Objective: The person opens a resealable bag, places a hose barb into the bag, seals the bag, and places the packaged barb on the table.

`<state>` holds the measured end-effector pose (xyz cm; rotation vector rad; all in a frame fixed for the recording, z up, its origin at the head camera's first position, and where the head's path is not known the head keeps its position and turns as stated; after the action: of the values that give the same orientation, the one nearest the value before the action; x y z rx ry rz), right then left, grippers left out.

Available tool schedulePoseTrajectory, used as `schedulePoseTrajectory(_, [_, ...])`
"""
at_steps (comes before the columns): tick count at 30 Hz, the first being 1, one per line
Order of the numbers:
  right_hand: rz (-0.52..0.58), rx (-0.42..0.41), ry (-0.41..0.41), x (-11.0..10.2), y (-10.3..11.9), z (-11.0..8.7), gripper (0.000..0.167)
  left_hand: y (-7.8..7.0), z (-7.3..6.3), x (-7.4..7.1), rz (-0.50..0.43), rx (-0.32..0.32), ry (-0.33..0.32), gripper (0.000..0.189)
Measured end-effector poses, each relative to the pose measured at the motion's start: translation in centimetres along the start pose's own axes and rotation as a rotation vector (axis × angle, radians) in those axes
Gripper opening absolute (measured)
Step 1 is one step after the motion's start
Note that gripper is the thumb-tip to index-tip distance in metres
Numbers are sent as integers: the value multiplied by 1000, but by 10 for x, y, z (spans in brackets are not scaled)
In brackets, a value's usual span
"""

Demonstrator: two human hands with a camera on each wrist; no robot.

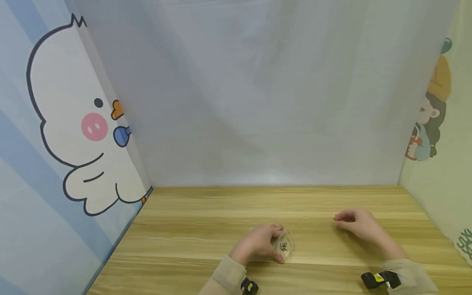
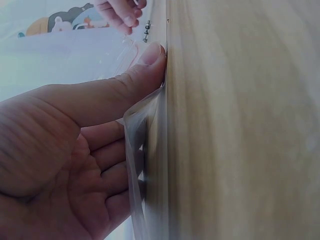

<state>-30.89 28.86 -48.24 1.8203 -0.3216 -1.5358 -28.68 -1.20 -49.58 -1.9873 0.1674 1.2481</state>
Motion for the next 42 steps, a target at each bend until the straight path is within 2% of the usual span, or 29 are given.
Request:
schedulePoseTrajectory(6, [7, 18, 52, 0, -7, 3, 18, 1, 1, -2, -13, -4, -3, 86])
schedulePoseTrajectory(12, [27, 24, 89, 10, -11, 2, 20, 4, -4, 3, -21, -24, -7, 86])
schedulePoseTrajectory(20, [51, 32, 93, 22, -13, -4, 20, 4, -12, 11, -12, -19, -18, 89])
schedulePoseTrajectory(30, [37, 55, 80, 18, -13, -4, 18, 5, -8, 11, -13, -16, -29, 87])
schedulePoseTrajectory(42, [-6, 48, 87, 6, -11, -1, 15, 2, 1, 1, 18, 6, -20, 85])
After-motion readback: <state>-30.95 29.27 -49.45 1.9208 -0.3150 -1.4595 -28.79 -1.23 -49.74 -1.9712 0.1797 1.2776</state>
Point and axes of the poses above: each hand's wrist, its own z-axis towards the middle knuckle, its own x-axis out of the palm, y = z × x, the point moved 6 cm from there along z, towards the middle knuckle, and after that the axes turned 12 degrees about y, right-handed, at the moved point
